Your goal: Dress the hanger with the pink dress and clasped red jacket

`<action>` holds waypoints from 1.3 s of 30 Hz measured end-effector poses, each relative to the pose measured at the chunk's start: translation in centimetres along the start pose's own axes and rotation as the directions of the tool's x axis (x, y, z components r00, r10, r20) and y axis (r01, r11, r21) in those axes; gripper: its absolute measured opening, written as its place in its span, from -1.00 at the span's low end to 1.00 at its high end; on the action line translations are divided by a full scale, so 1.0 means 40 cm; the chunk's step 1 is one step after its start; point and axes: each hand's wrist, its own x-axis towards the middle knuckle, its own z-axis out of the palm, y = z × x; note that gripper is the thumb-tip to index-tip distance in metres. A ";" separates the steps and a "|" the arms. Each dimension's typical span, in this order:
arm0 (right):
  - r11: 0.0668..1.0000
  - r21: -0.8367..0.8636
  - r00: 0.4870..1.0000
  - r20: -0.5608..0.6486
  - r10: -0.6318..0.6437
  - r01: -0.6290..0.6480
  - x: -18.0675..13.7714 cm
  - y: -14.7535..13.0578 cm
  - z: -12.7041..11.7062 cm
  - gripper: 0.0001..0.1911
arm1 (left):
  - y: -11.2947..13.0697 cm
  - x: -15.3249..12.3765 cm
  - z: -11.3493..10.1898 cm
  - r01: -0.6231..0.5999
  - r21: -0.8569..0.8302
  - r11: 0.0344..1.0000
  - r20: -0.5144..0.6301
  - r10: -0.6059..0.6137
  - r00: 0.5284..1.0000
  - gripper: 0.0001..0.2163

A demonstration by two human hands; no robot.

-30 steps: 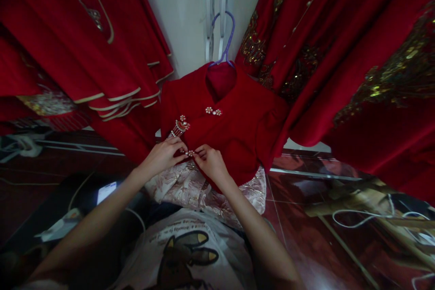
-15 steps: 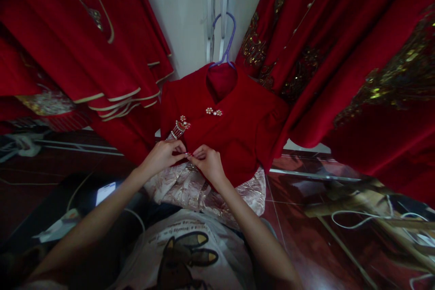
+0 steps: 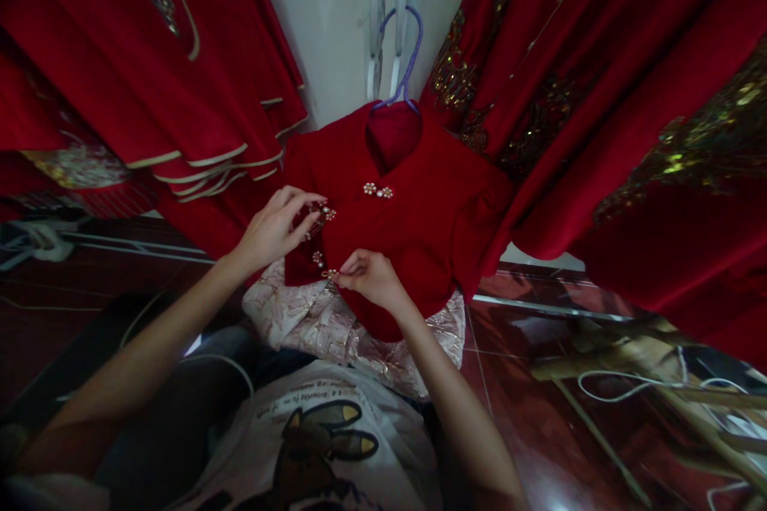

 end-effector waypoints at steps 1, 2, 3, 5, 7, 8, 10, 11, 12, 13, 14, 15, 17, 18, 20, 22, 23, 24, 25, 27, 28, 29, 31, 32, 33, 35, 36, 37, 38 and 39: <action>1.000 0.004 1.000 0.031 0.002 -0.002 -0.005 -0.009 -0.008 -0.77 | -0.008 0.023 -0.006 -0.068 0.046 0.997 0.051 0.066 0.997 -0.70; 1.000 0.001 0.999 0.049 0.000 0.000 -0.009 -0.018 -0.015 -0.76 | -0.017 0.045 -0.011 -0.140 0.078 0.987 0.113 0.131 0.985 -0.70; 1.000 -0.003 0.999 0.054 -0.004 0.004 -0.012 -0.026 -0.020 -0.76 | -0.026 0.068 -0.017 -0.206 0.094 0.974 0.173 0.188 0.967 -0.71; 1.000 -0.007 0.999 0.047 -0.015 0.015 -0.016 -0.035 -0.025 -0.75 | -0.042 0.105 -0.029 -0.306 0.090 0.948 0.263 0.274 0.925 -0.74; 1.000 -0.004 0.999 0.035 -0.025 0.026 -0.016 -0.037 -0.025 -0.75 | -0.056 0.130 -0.041 -0.368 0.057 0.928 0.314 0.333 0.889 -0.79; 1.000 0.000 0.999 0.031 -0.029 0.029 -0.015 -0.036 -0.024 -0.75 | -0.062 0.138 -0.047 -0.387 0.034 0.922 0.324 0.356 0.876 -0.81; 0.999 0.013 0.999 0.036 -0.032 0.032 -0.012 -0.031 -0.020 -0.74 | -0.072 0.145 -0.054 -0.407 -0.005 0.913 0.316 0.388 0.866 -0.84; 0.999 0.019 0.999 0.039 -0.031 0.031 -0.011 -0.028 -0.019 -0.74 | -0.076 0.147 -0.057 -0.412 -0.015 0.911 0.303 0.397 0.866 -0.85; 0.999 0.026 0.999 0.040 -0.030 0.029 -0.010 -0.026 -0.017 -0.73 | -0.079 0.147 -0.058 -0.418 -0.017 0.908 0.289 0.405 0.867 -0.85; 0.999 0.032 0.999 0.042 -0.026 0.024 -0.009 -0.024 -0.015 -0.73 | -0.080 0.148 -0.059 -0.426 -0.014 0.904 0.278 0.413 0.867 -0.86; 0.999 0.037 0.999 0.044 -0.021 0.019 -0.009 -0.023 -0.014 -0.72 | -0.081 0.149 -0.059 -0.440 -0.010 0.898 0.267 0.426 0.864 -0.86; 0.999 0.040 0.999 0.043 -0.016 0.014 -0.009 -0.023 -0.013 -0.72 | -0.081 0.150 -0.059 -0.459 -0.005 0.889 0.257 0.445 0.858 -0.86; 0.999 0.044 0.999 0.040 -0.011 0.009 -0.008 -0.024 -0.012 -0.72 | -0.079 0.153 -0.058 -0.509 0.018 0.860 0.234 0.492 0.839 -0.87; 0.999 0.045 0.999 0.035 -0.011 0.009 -0.008 -0.025 -0.012 -0.73 | -0.078 0.154 -0.055 -0.537 0.042 0.842 0.221 0.517 0.827 -0.86; 0.999 0.053 1.000 0.016 -0.012 0.011 -0.007 -0.027 -0.011 -0.73 | -0.077 0.153 -0.045 -0.579 0.114 0.807 0.186 0.555 0.811 -0.83; 0.998 0.069 1.000 0.000 0.001 -0.001 -0.007 -0.029 -0.011 -0.74 | -0.074 0.144 -0.030 -0.584 0.180 0.792 0.141 0.566 0.812 -0.80; 0.997 0.080 1.000 -0.004 0.011 -0.010 -0.007 -0.030 -0.013 -0.73 | -0.071 0.139 -0.020 -0.570 0.197 0.798 0.107 0.560 0.821 -0.80; 0.996 0.088 1.000 -0.002 0.021 -0.021 -0.008 -0.033 -0.015 -0.73 | -0.066 0.133 -0.010 -0.546 0.202 0.813 0.063 0.546 0.836 -0.81; 0.995 0.094 1.000 0.011 0.029 -0.030 -0.010 -0.037 -0.018 -0.72 | -0.058 0.129 -0.001 -0.516 0.197 0.834 0.009 0.525 0.851 -0.82; 0.996 0.083 0.997 0.065 0.030 -0.036 -0.017 -0.049 -0.031 -0.73 | -0.034 0.129 0.018 -0.455 0.168 0.874 -0.095 0.474 0.875 -0.81; 0.997 0.068 0.994 0.103 0.025 -0.032 -0.023 -0.057 -0.039 -0.75 | -0.018 0.135 0.026 -0.436 0.153 0.887 -0.129 0.456 0.881 -0.80; 0.998 0.051 0.989 0.148 0.020 -0.027 -0.029 -0.066 -0.049 -0.76 | 0.000 0.144 0.034 -0.431 0.144 0.891 -0.143 0.450 0.882 -0.78; 1.000 0.023 0.973 0.231 0.010 -0.015 -0.046 -0.086 -0.072 -0.77 | 0.036 0.170 0.049 -0.440 0.145 0.886 -0.126 0.457 0.880 -0.78; 1.000 0.019 0.965 0.261 0.005 -0.011 -0.055 -0.095 -0.084 -0.77 | 0.053 0.185 0.056 -0.445 0.153 0.882 -0.111 0.463 0.879 -0.79; 1.000 0.019 0.960 0.281 0.001 -0.007 -0.065 -0.105 -0.096 -0.77 | 0.067 0.200 0.063 -0.449 0.162 0.879 -0.097 0.467 0.879 -0.80; 1.000 0.018 0.956 0.292 -0.004 -0.001 -0.085 -0.125 -0.119 -0.76 | 0.086 0.226 0.076 -0.452 0.178 0.874 -0.081 0.471 0.878 -0.83; 1.000 0.010 0.957 0.292 -0.003 0.000 -0.094 -0.134 -0.129 -0.76 | 0.092 0.235 0.080 -0.458 0.181 0.870 -0.078 0.477 0.876 -0.84; 1.000 -0.003 0.956 0.293 0.001 0.000 -0.103 -0.143 -0.139 -0.77 | 0.095 0.242 0.084 -0.468 0.180 0.865 -0.079 0.487 0.870 -0.85; 1.000 -0.020 0.955 0.298 0.009 -0.003 -0.111 -0.152 -0.149 -0.79 | 0.097 0.246 0.087 -0.479 0.177 0.860 -0.079 0.498 0.864 -0.85; 0.999 -0.036 0.953 0.304 0.019 -0.008 -0.117 -0.160 -0.157 -0.81 | 0.097 0.249 0.088 -0.492 0.175 0.853 -0.077 0.510 0.857 -0.85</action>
